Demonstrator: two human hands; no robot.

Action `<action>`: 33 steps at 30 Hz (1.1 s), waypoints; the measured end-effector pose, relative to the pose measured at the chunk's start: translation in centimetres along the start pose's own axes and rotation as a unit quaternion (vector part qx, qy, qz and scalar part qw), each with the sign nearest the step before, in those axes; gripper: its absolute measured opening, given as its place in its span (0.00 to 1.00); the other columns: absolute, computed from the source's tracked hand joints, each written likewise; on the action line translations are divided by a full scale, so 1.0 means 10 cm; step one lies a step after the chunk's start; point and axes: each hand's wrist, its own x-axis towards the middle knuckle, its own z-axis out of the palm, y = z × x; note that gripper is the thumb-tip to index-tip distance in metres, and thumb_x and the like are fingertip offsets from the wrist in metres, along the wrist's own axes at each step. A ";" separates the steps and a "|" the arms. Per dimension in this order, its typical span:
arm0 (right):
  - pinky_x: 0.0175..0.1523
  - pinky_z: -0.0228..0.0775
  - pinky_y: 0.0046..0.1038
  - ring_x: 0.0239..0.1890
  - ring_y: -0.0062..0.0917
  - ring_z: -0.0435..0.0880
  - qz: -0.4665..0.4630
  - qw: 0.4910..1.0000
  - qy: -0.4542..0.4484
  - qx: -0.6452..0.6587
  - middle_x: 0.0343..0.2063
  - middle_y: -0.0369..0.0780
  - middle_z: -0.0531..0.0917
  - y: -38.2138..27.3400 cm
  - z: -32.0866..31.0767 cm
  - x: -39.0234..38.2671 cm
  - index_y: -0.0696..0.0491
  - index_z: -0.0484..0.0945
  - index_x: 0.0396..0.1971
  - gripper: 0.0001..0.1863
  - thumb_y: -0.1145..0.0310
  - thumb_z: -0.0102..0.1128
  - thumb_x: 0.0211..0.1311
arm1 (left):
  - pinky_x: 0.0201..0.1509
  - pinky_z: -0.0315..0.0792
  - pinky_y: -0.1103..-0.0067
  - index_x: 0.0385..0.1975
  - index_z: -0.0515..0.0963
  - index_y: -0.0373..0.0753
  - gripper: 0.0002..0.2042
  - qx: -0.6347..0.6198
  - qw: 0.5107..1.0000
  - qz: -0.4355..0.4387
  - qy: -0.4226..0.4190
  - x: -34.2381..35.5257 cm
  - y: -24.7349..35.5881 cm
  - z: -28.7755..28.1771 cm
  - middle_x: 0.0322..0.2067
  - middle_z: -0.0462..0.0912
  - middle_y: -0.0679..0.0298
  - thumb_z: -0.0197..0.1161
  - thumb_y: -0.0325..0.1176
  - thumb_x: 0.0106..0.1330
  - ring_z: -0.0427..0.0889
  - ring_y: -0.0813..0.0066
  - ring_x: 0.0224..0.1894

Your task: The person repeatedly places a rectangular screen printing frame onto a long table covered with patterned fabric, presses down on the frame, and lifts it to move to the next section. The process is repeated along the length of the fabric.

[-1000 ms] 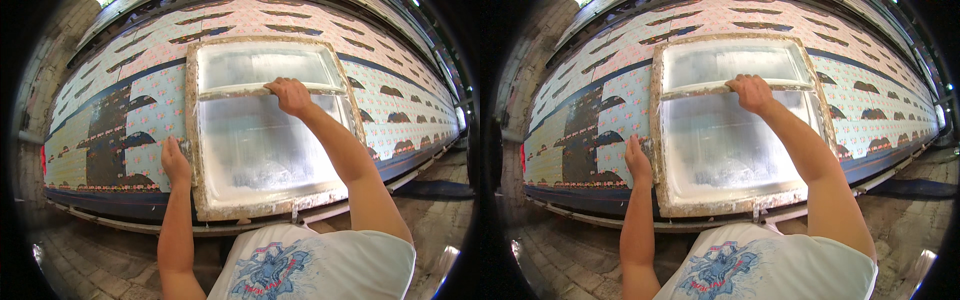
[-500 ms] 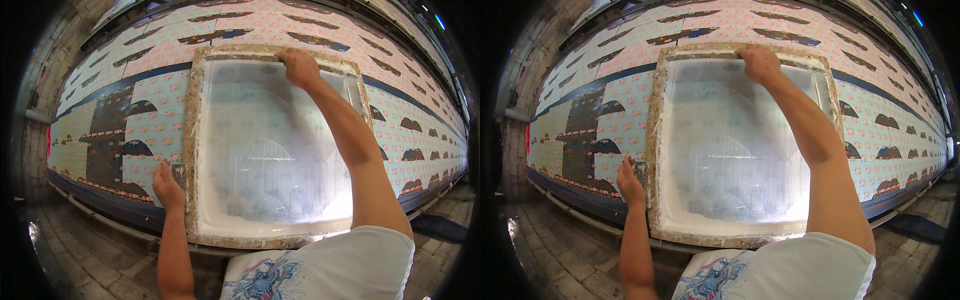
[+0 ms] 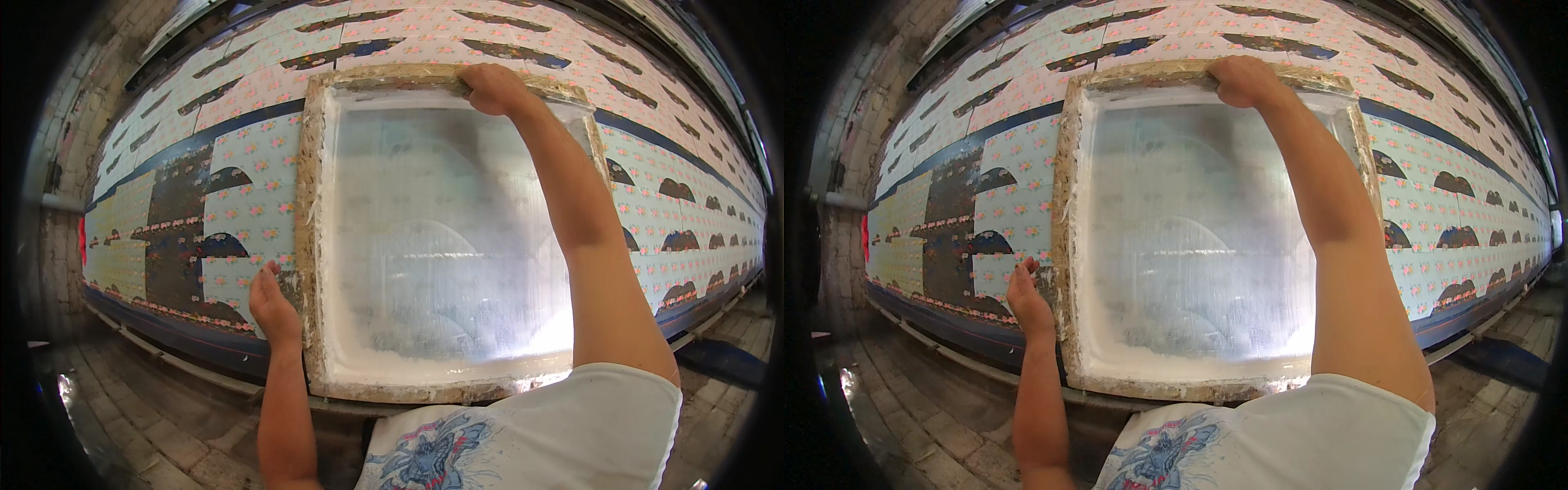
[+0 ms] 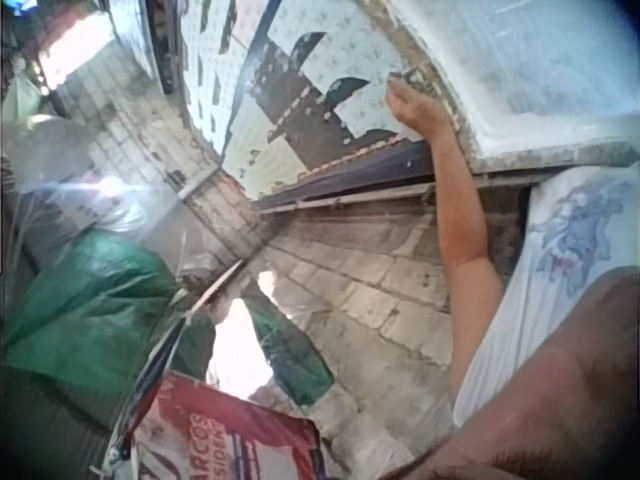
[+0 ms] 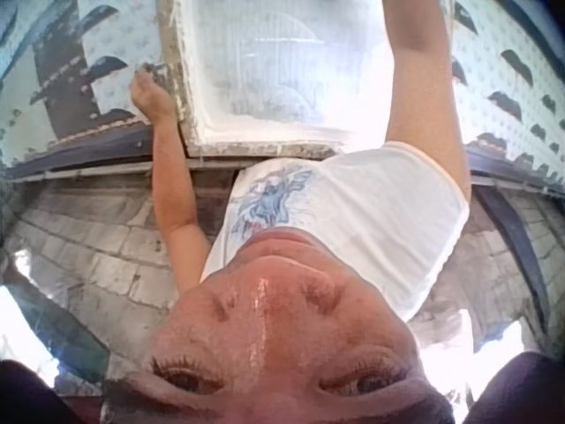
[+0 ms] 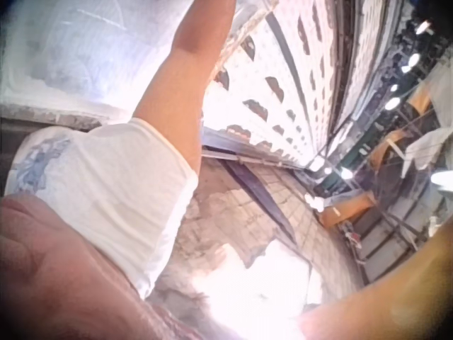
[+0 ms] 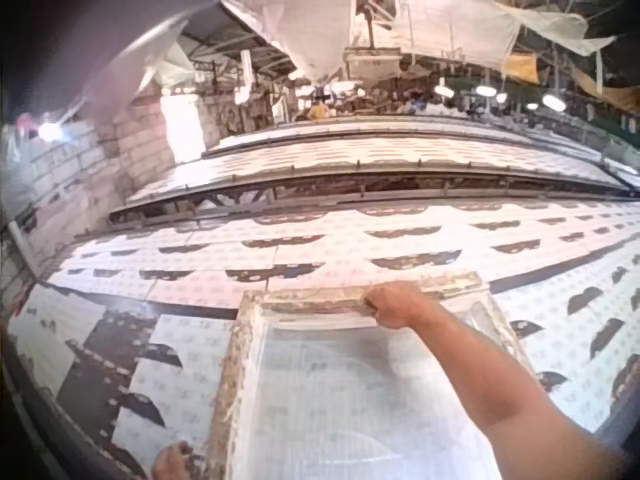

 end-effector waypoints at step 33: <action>0.56 0.80 0.43 0.49 0.41 0.89 -0.027 0.995 0.038 0.083 0.44 0.42 0.89 -2.44 0.08 -4.52 0.47 0.89 0.53 0.18 0.65 0.74 0.63 | 0.63 0.74 0.56 0.53 0.87 0.28 0.35 0.028 0.994 0.079 -0.073 0.15 -0.07 -0.04 0.49 0.89 0.41 0.46 0.60 0.84 0.86 0.42 0.54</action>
